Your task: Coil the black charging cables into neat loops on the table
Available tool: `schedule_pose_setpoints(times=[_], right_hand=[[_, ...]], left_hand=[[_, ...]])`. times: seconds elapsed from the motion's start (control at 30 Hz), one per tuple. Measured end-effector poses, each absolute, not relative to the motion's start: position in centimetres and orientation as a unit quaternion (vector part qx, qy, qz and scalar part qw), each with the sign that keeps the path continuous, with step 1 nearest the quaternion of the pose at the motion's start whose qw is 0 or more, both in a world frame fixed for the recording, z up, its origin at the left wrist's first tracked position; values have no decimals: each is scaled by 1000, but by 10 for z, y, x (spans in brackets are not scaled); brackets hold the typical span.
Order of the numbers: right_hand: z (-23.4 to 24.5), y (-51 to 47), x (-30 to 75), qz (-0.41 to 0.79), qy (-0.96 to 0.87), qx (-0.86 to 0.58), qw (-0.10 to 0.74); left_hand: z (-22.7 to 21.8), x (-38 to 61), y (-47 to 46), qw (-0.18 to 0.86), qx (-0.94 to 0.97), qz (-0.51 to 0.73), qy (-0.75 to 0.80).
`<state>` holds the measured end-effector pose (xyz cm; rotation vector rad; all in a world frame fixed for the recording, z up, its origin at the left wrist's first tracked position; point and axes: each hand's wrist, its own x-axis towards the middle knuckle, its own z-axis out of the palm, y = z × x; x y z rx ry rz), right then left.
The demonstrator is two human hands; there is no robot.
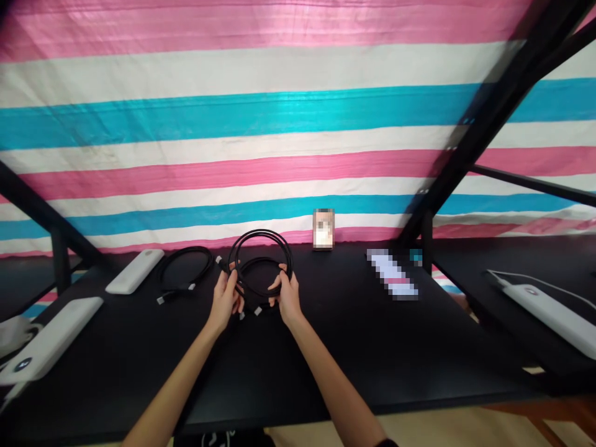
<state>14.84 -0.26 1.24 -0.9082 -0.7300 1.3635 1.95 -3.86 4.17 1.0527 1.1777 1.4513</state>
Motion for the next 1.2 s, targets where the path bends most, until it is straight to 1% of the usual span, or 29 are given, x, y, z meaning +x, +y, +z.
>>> schedule_pose_setpoints(times=[0.17, 0.27, 0.33, 0.47, 0.6, 0.67, 0.73, 0.83, 1.0, 1.13, 1.2], right_hand=[[20, -3, 155, 579, -385, -454, 558], [22, 1, 163, 552, -436, -520, 485], [21, 2, 168, 500, -496, -566, 428], [18, 1, 176, 391, -588, -609, 363], [17, 4, 181, 408, -579, -631, 316], [18, 6, 184, 391, -581, -656, 283], [20, 6, 186, 333, -597, -688, 242], [23, 5, 187, 255, -618, -717, 198], [21, 5, 186, 211, -624, -733, 171], [17, 6, 188, 158, -631, -739, 177], [16, 7, 191, 134, -627, -745, 185]], left_hand=[[37, 22, -37, 528, 336, 632, 458], [34, 17, -32, 577, 286, 620, 449], [32, 12, -30, 592, 281, 598, 462], [28, 7, -29, 530, 339, 562, 537], [19, 6, -29, 517, 356, 527, 573], [16, 5, -29, 512, 357, 519, 583], [14, 4, -29, 481, 379, 500, 613], [14, 2, -29, 406, 429, 450, 669], [14, 2, -29, 346, 458, 393, 718], [21, -1, -30, 250, 472, 339, 775], [25, -4, -30, 218, 477, 335, 783]])
